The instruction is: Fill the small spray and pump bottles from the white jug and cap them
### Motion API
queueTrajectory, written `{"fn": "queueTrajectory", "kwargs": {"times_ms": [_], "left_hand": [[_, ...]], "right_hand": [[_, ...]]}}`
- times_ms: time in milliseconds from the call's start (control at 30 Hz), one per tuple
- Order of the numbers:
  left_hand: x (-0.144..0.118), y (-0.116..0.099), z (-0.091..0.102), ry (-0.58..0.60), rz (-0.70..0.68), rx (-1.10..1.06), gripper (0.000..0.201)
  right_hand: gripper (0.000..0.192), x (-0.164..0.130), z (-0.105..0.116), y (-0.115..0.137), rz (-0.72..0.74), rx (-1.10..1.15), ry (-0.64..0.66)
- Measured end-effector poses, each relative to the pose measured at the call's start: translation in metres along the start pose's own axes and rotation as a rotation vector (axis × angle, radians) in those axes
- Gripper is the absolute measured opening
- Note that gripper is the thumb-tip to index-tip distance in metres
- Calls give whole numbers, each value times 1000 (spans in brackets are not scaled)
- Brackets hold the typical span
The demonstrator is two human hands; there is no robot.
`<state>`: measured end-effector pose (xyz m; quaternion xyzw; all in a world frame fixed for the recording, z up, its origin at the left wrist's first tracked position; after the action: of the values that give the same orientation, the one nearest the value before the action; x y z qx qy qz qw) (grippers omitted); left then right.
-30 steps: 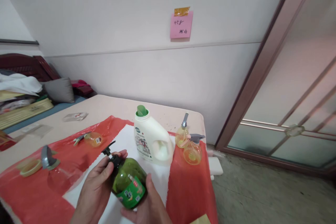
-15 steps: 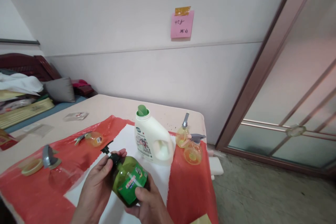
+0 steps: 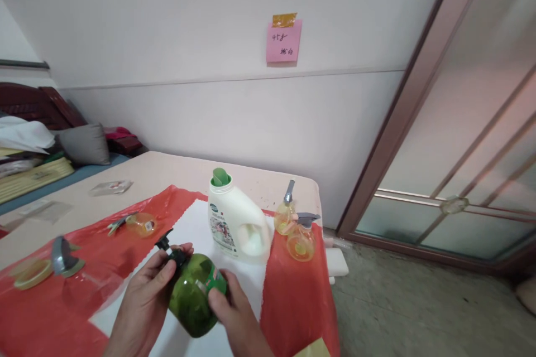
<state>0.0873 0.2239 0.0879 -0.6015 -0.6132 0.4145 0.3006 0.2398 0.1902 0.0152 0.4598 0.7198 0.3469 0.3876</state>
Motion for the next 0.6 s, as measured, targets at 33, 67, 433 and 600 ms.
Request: {"fn": "queueTrajectory", "kwargs": {"times_ms": [33,67,433,600], "left_hand": [[-2,1,-3,18,-2,46,41],[-4,3,-6,44,1,100,44],[-17,33,-30,278,7,330,50],[-19,34,-37,255,-80,245,56]], "right_hand": [[85,-3,2,5,116,-144,-56],[94,-5,3,9,197,-288,-96],[96,-17,11,25,592,-1232,-249],[83,-34,39,41,695,-1317,-432]]}}
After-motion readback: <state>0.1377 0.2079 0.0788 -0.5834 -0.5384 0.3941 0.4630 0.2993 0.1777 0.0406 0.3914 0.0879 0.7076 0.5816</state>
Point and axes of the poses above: each hand's wrist, its own x-axis towards the middle knuckle, its own z-axis out of the back of the hand, y = z × x, the point moved 3 cm from there along x, towards the middle knuckle, and after that the axes turned 4 degrees about y, right-handed, at the moved point
